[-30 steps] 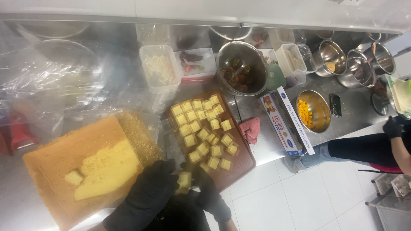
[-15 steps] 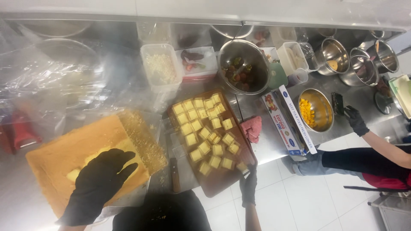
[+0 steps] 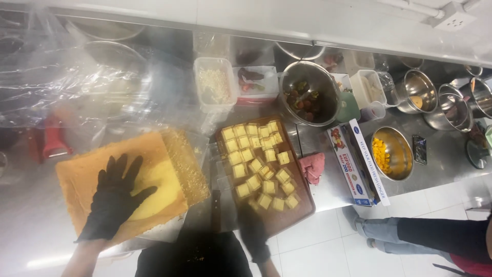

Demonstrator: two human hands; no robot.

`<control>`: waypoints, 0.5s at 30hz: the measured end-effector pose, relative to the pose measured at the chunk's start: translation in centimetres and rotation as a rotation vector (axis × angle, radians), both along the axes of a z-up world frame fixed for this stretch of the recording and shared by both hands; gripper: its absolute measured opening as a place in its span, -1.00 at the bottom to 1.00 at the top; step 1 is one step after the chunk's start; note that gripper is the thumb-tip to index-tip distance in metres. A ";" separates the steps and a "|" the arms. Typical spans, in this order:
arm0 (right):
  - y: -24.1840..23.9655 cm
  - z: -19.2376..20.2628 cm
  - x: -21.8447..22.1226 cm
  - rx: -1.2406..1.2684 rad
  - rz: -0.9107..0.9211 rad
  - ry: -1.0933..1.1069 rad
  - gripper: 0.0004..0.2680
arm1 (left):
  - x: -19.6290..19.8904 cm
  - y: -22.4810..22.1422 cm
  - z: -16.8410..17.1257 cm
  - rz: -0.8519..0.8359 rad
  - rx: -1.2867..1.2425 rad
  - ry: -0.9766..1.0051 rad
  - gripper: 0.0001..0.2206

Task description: Cutting a large sheet of sponge cake into small squares using a kitchen knife.

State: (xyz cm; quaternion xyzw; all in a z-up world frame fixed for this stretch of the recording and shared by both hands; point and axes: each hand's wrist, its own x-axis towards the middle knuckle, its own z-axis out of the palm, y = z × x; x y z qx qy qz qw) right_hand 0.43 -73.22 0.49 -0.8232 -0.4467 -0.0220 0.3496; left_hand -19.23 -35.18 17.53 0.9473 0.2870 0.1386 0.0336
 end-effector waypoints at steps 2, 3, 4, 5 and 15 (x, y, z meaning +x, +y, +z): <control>5.5 0.1 -1.7 -0.194 -0.059 0.329 -0.76 | 0.6 -0.7 0.7 0.020 -0.071 0.141 -0.18; 8.3 0.1 -2.7 -0.393 -0.124 0.657 -0.71 | 0.9 -1.0 1.0 0.037 -0.143 0.283 -0.15; 10.0 1.9 -2.8 -0.395 -0.109 0.656 -0.71 | 0.3 -1.0 -0.1 0.053 -0.143 0.283 -0.15; 11.8 3.7 -3.0 -0.482 -0.088 0.566 -0.64 | -0.3 -0.8 -1.2 0.002 -0.128 0.076 -0.23; 10.3 8.7 -2.5 0.137 -0.299 1.426 -0.70 | -7.2 4.0 2.3 0.221 -0.858 -0.011 -0.45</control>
